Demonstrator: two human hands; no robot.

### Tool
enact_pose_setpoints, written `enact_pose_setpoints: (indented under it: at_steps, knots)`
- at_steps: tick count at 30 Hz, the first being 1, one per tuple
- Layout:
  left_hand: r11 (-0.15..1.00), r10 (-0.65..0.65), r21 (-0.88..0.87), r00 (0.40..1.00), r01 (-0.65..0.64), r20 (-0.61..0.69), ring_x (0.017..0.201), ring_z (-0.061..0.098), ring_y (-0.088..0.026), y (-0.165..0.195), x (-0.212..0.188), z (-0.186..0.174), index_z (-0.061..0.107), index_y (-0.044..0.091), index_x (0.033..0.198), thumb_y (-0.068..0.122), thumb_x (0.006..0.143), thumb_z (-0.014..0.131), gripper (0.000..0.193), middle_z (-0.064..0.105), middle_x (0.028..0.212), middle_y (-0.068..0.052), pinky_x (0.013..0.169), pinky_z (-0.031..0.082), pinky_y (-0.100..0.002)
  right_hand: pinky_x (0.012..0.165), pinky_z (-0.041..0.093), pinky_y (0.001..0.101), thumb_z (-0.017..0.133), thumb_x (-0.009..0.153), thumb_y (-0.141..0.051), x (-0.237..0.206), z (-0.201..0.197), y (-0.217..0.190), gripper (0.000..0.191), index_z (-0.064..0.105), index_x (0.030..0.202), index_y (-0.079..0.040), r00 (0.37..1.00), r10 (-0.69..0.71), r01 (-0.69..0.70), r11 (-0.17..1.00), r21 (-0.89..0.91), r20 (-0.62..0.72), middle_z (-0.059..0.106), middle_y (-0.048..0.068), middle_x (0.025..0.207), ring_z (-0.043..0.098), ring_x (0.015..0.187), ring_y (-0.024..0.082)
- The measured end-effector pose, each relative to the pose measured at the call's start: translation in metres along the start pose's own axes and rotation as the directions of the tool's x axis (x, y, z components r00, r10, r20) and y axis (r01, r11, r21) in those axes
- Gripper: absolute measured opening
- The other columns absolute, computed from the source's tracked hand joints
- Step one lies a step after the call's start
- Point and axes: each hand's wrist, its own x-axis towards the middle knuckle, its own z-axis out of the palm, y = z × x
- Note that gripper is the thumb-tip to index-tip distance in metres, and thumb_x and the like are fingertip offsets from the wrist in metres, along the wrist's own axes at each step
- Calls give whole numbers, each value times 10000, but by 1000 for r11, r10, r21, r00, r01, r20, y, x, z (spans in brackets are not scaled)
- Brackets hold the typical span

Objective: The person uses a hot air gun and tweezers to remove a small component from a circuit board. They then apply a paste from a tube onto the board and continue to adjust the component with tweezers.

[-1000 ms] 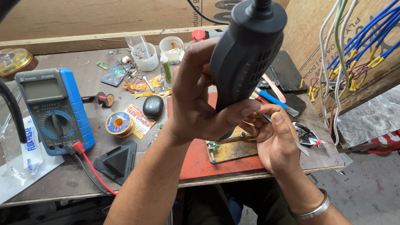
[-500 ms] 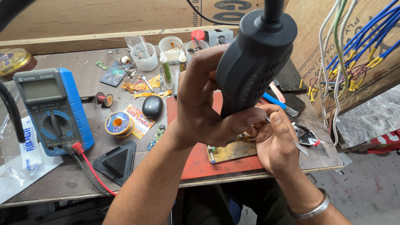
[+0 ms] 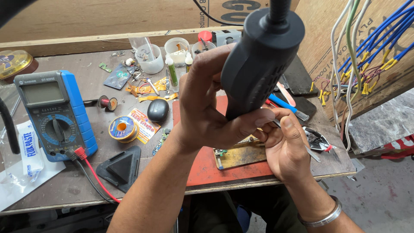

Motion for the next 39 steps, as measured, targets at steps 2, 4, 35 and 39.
enact_pose_setpoints:
  at_steps: [2,4,35,39]
  knots:
    - [999,-12,-35,1000,12,-10,982,696,-109,1,0,1,460,2,1418,185,940,922,690,679,1220,-100,843,602,-224,1028,470,421,495,1110,-352,1,2,-1,373,542,1267,-17,1000,-2,2,1000,10,1,630,162,1290,607,1216,258]
    - [999,-9,-40,1000,9,-9,977,687,-107,2,1,0,461,6,1417,180,942,921,684,678,1220,-101,839,592,-223,1041,475,431,496,1099,-354,1,3,-2,376,541,1257,-16,1000,-2,2,1000,0,7,634,165,1289,611,1217,260]
    - [992,-42,-117,999,41,-6,994,651,-87,-3,-5,0,437,3,1428,177,937,898,696,650,1212,-88,863,557,-214,1110,472,483,489,1106,-352,1,4,0,377,541,1259,-12,1000,-4,4,1000,9,25,626,183,1303,604,1269,289]
    - [994,-48,-99,999,47,-7,1019,652,-95,-1,-4,-3,445,0,1432,154,939,914,698,639,1223,-91,883,563,-220,1106,479,492,486,1110,-355,2,3,2,390,541,1260,0,1000,-9,9,1000,-5,13,629,188,1289,609,1262,310]
